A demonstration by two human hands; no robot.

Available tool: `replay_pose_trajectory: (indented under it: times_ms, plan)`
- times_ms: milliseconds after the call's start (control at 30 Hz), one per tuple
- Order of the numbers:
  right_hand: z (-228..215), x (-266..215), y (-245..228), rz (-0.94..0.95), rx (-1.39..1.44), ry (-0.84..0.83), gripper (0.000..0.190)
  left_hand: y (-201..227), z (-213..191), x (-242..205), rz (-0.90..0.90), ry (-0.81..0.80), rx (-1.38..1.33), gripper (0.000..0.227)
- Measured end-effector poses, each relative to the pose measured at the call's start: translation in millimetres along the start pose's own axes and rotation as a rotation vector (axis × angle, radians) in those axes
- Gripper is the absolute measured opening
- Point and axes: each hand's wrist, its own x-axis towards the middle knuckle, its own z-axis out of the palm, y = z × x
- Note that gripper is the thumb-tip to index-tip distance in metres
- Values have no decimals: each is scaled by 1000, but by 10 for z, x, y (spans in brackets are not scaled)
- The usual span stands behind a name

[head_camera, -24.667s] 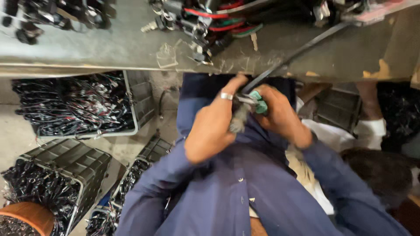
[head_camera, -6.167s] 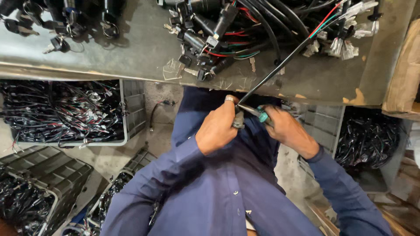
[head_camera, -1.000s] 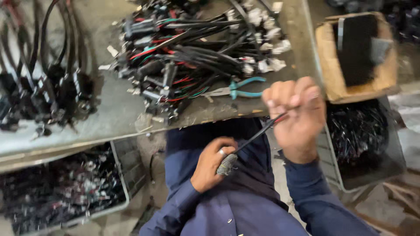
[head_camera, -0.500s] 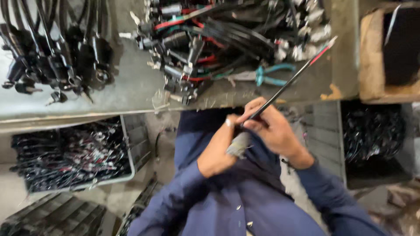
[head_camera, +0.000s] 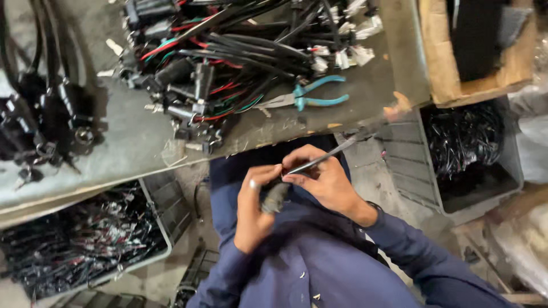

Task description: The person repeatedly strips the outer insulation from black wires using pliers and then manipulates the exposed ends. The work is performed at a metal table with large piles of similar components and bins of parts visible in the background.

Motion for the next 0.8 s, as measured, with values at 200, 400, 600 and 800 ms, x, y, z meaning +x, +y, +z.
replay_pose_trajectory:
  times_ms: [200,400,600,800]
  plan:
    - [-109,-42,-207,-102,-242,-45,44,151,-137,53,181,-119,239,66]
    - [420,-156,-330,4,-85,369,51,131,26,102,55,1,-92,52]
    - [247,-230,17,-20,-115,51,42,-217,116,21,-14,191,-217,34]
    - [123,-192,310,155,250,100,41,-621,365,-43,-473,322,-653,25]
